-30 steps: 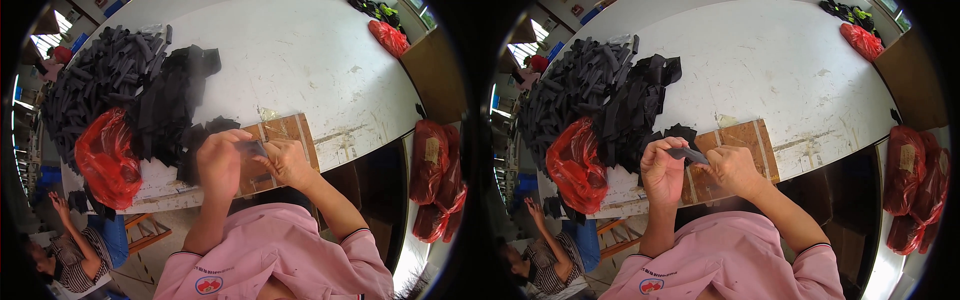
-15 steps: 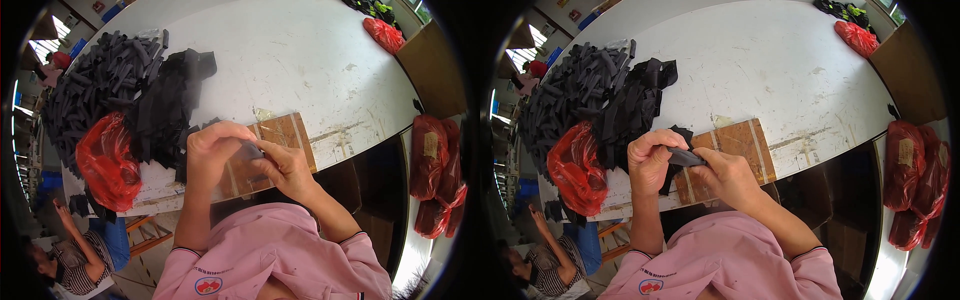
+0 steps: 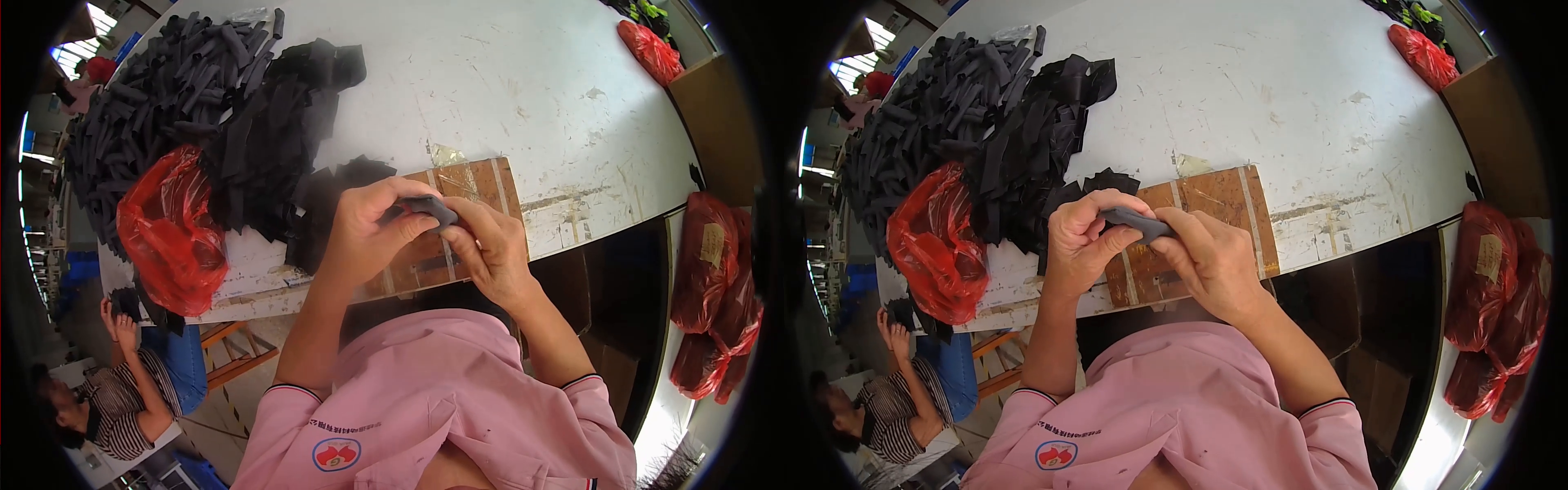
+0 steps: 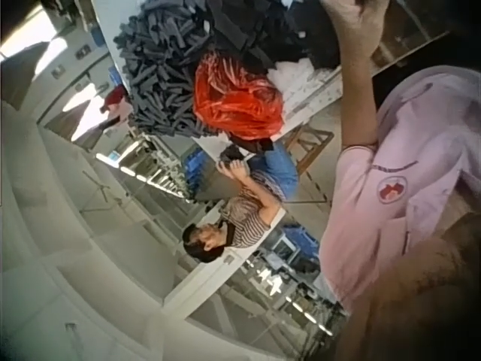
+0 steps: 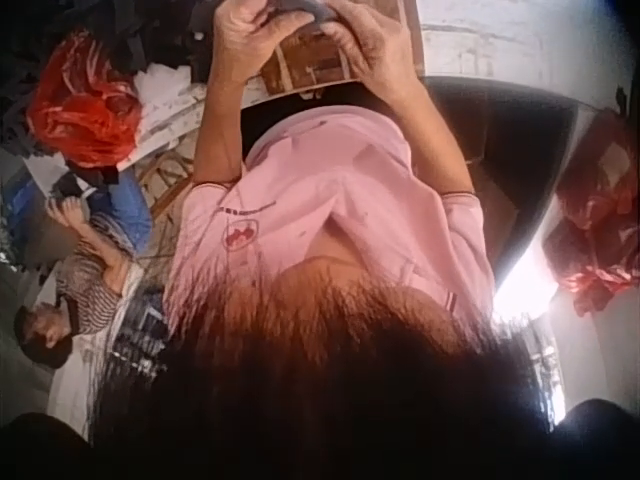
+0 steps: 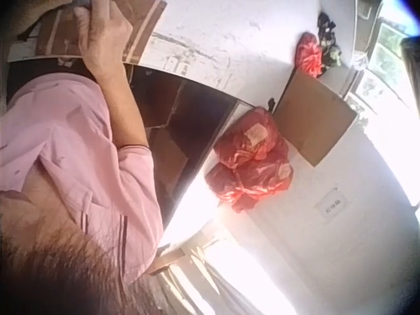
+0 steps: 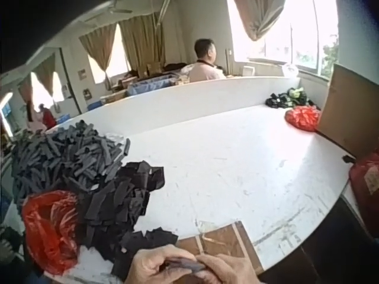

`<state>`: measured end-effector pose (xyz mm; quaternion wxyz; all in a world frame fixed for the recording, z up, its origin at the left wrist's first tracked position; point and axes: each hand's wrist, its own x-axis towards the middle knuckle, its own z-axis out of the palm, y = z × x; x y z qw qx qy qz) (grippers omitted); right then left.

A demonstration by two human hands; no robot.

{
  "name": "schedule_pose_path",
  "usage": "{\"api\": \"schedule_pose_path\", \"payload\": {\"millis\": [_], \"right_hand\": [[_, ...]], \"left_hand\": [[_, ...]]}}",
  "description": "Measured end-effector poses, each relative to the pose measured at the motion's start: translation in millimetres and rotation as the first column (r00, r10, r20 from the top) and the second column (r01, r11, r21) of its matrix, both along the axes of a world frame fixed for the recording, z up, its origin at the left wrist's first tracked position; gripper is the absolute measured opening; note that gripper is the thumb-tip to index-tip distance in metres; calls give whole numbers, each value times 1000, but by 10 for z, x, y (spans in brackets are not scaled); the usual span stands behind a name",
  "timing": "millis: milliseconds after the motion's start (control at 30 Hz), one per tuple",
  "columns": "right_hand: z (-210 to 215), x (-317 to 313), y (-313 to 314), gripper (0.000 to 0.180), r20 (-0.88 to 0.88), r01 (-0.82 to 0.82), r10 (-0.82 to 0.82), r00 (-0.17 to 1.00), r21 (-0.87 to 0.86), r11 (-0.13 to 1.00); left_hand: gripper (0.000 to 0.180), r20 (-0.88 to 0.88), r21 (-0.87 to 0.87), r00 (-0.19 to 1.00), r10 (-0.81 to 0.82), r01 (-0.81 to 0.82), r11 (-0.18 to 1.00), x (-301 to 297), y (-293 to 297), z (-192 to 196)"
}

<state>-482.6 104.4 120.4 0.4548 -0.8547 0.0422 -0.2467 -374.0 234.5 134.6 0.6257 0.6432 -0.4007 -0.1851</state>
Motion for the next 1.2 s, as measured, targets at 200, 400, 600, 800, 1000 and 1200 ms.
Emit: {"api": "schedule_pose_path", "payload": {"millis": [200,400,600,800,1000,1200], "right_hand": [[530,163,-180,22,-79,-123,146,986,244,962],[202,-408,-510,21,37,300,-411,911,625,721],[-1443,-1969,-663,22,-507,770,-586,632,324,550],[-1529,-1937,-511,28,-750,739,-395,530,180,650],[-620,-916,34,13,-468,189,-31,883,295,936],[-107,-370,291,20,-32,-70,67,997,-83,994]], "left_hand": [[8,85,16,915,395,-397,918,29,222,-654],[45,656,342,654,377,-703,624,-289,337,-999],[37,771,410,611,182,-694,592,-330,52,-958],[8,846,460,529,-68,-660,595,-101,10,-1112],[3,492,170,747,447,-586,792,-11,147,-947],[9,-620,77,736,272,-288,955,-324,459,-268]]}}
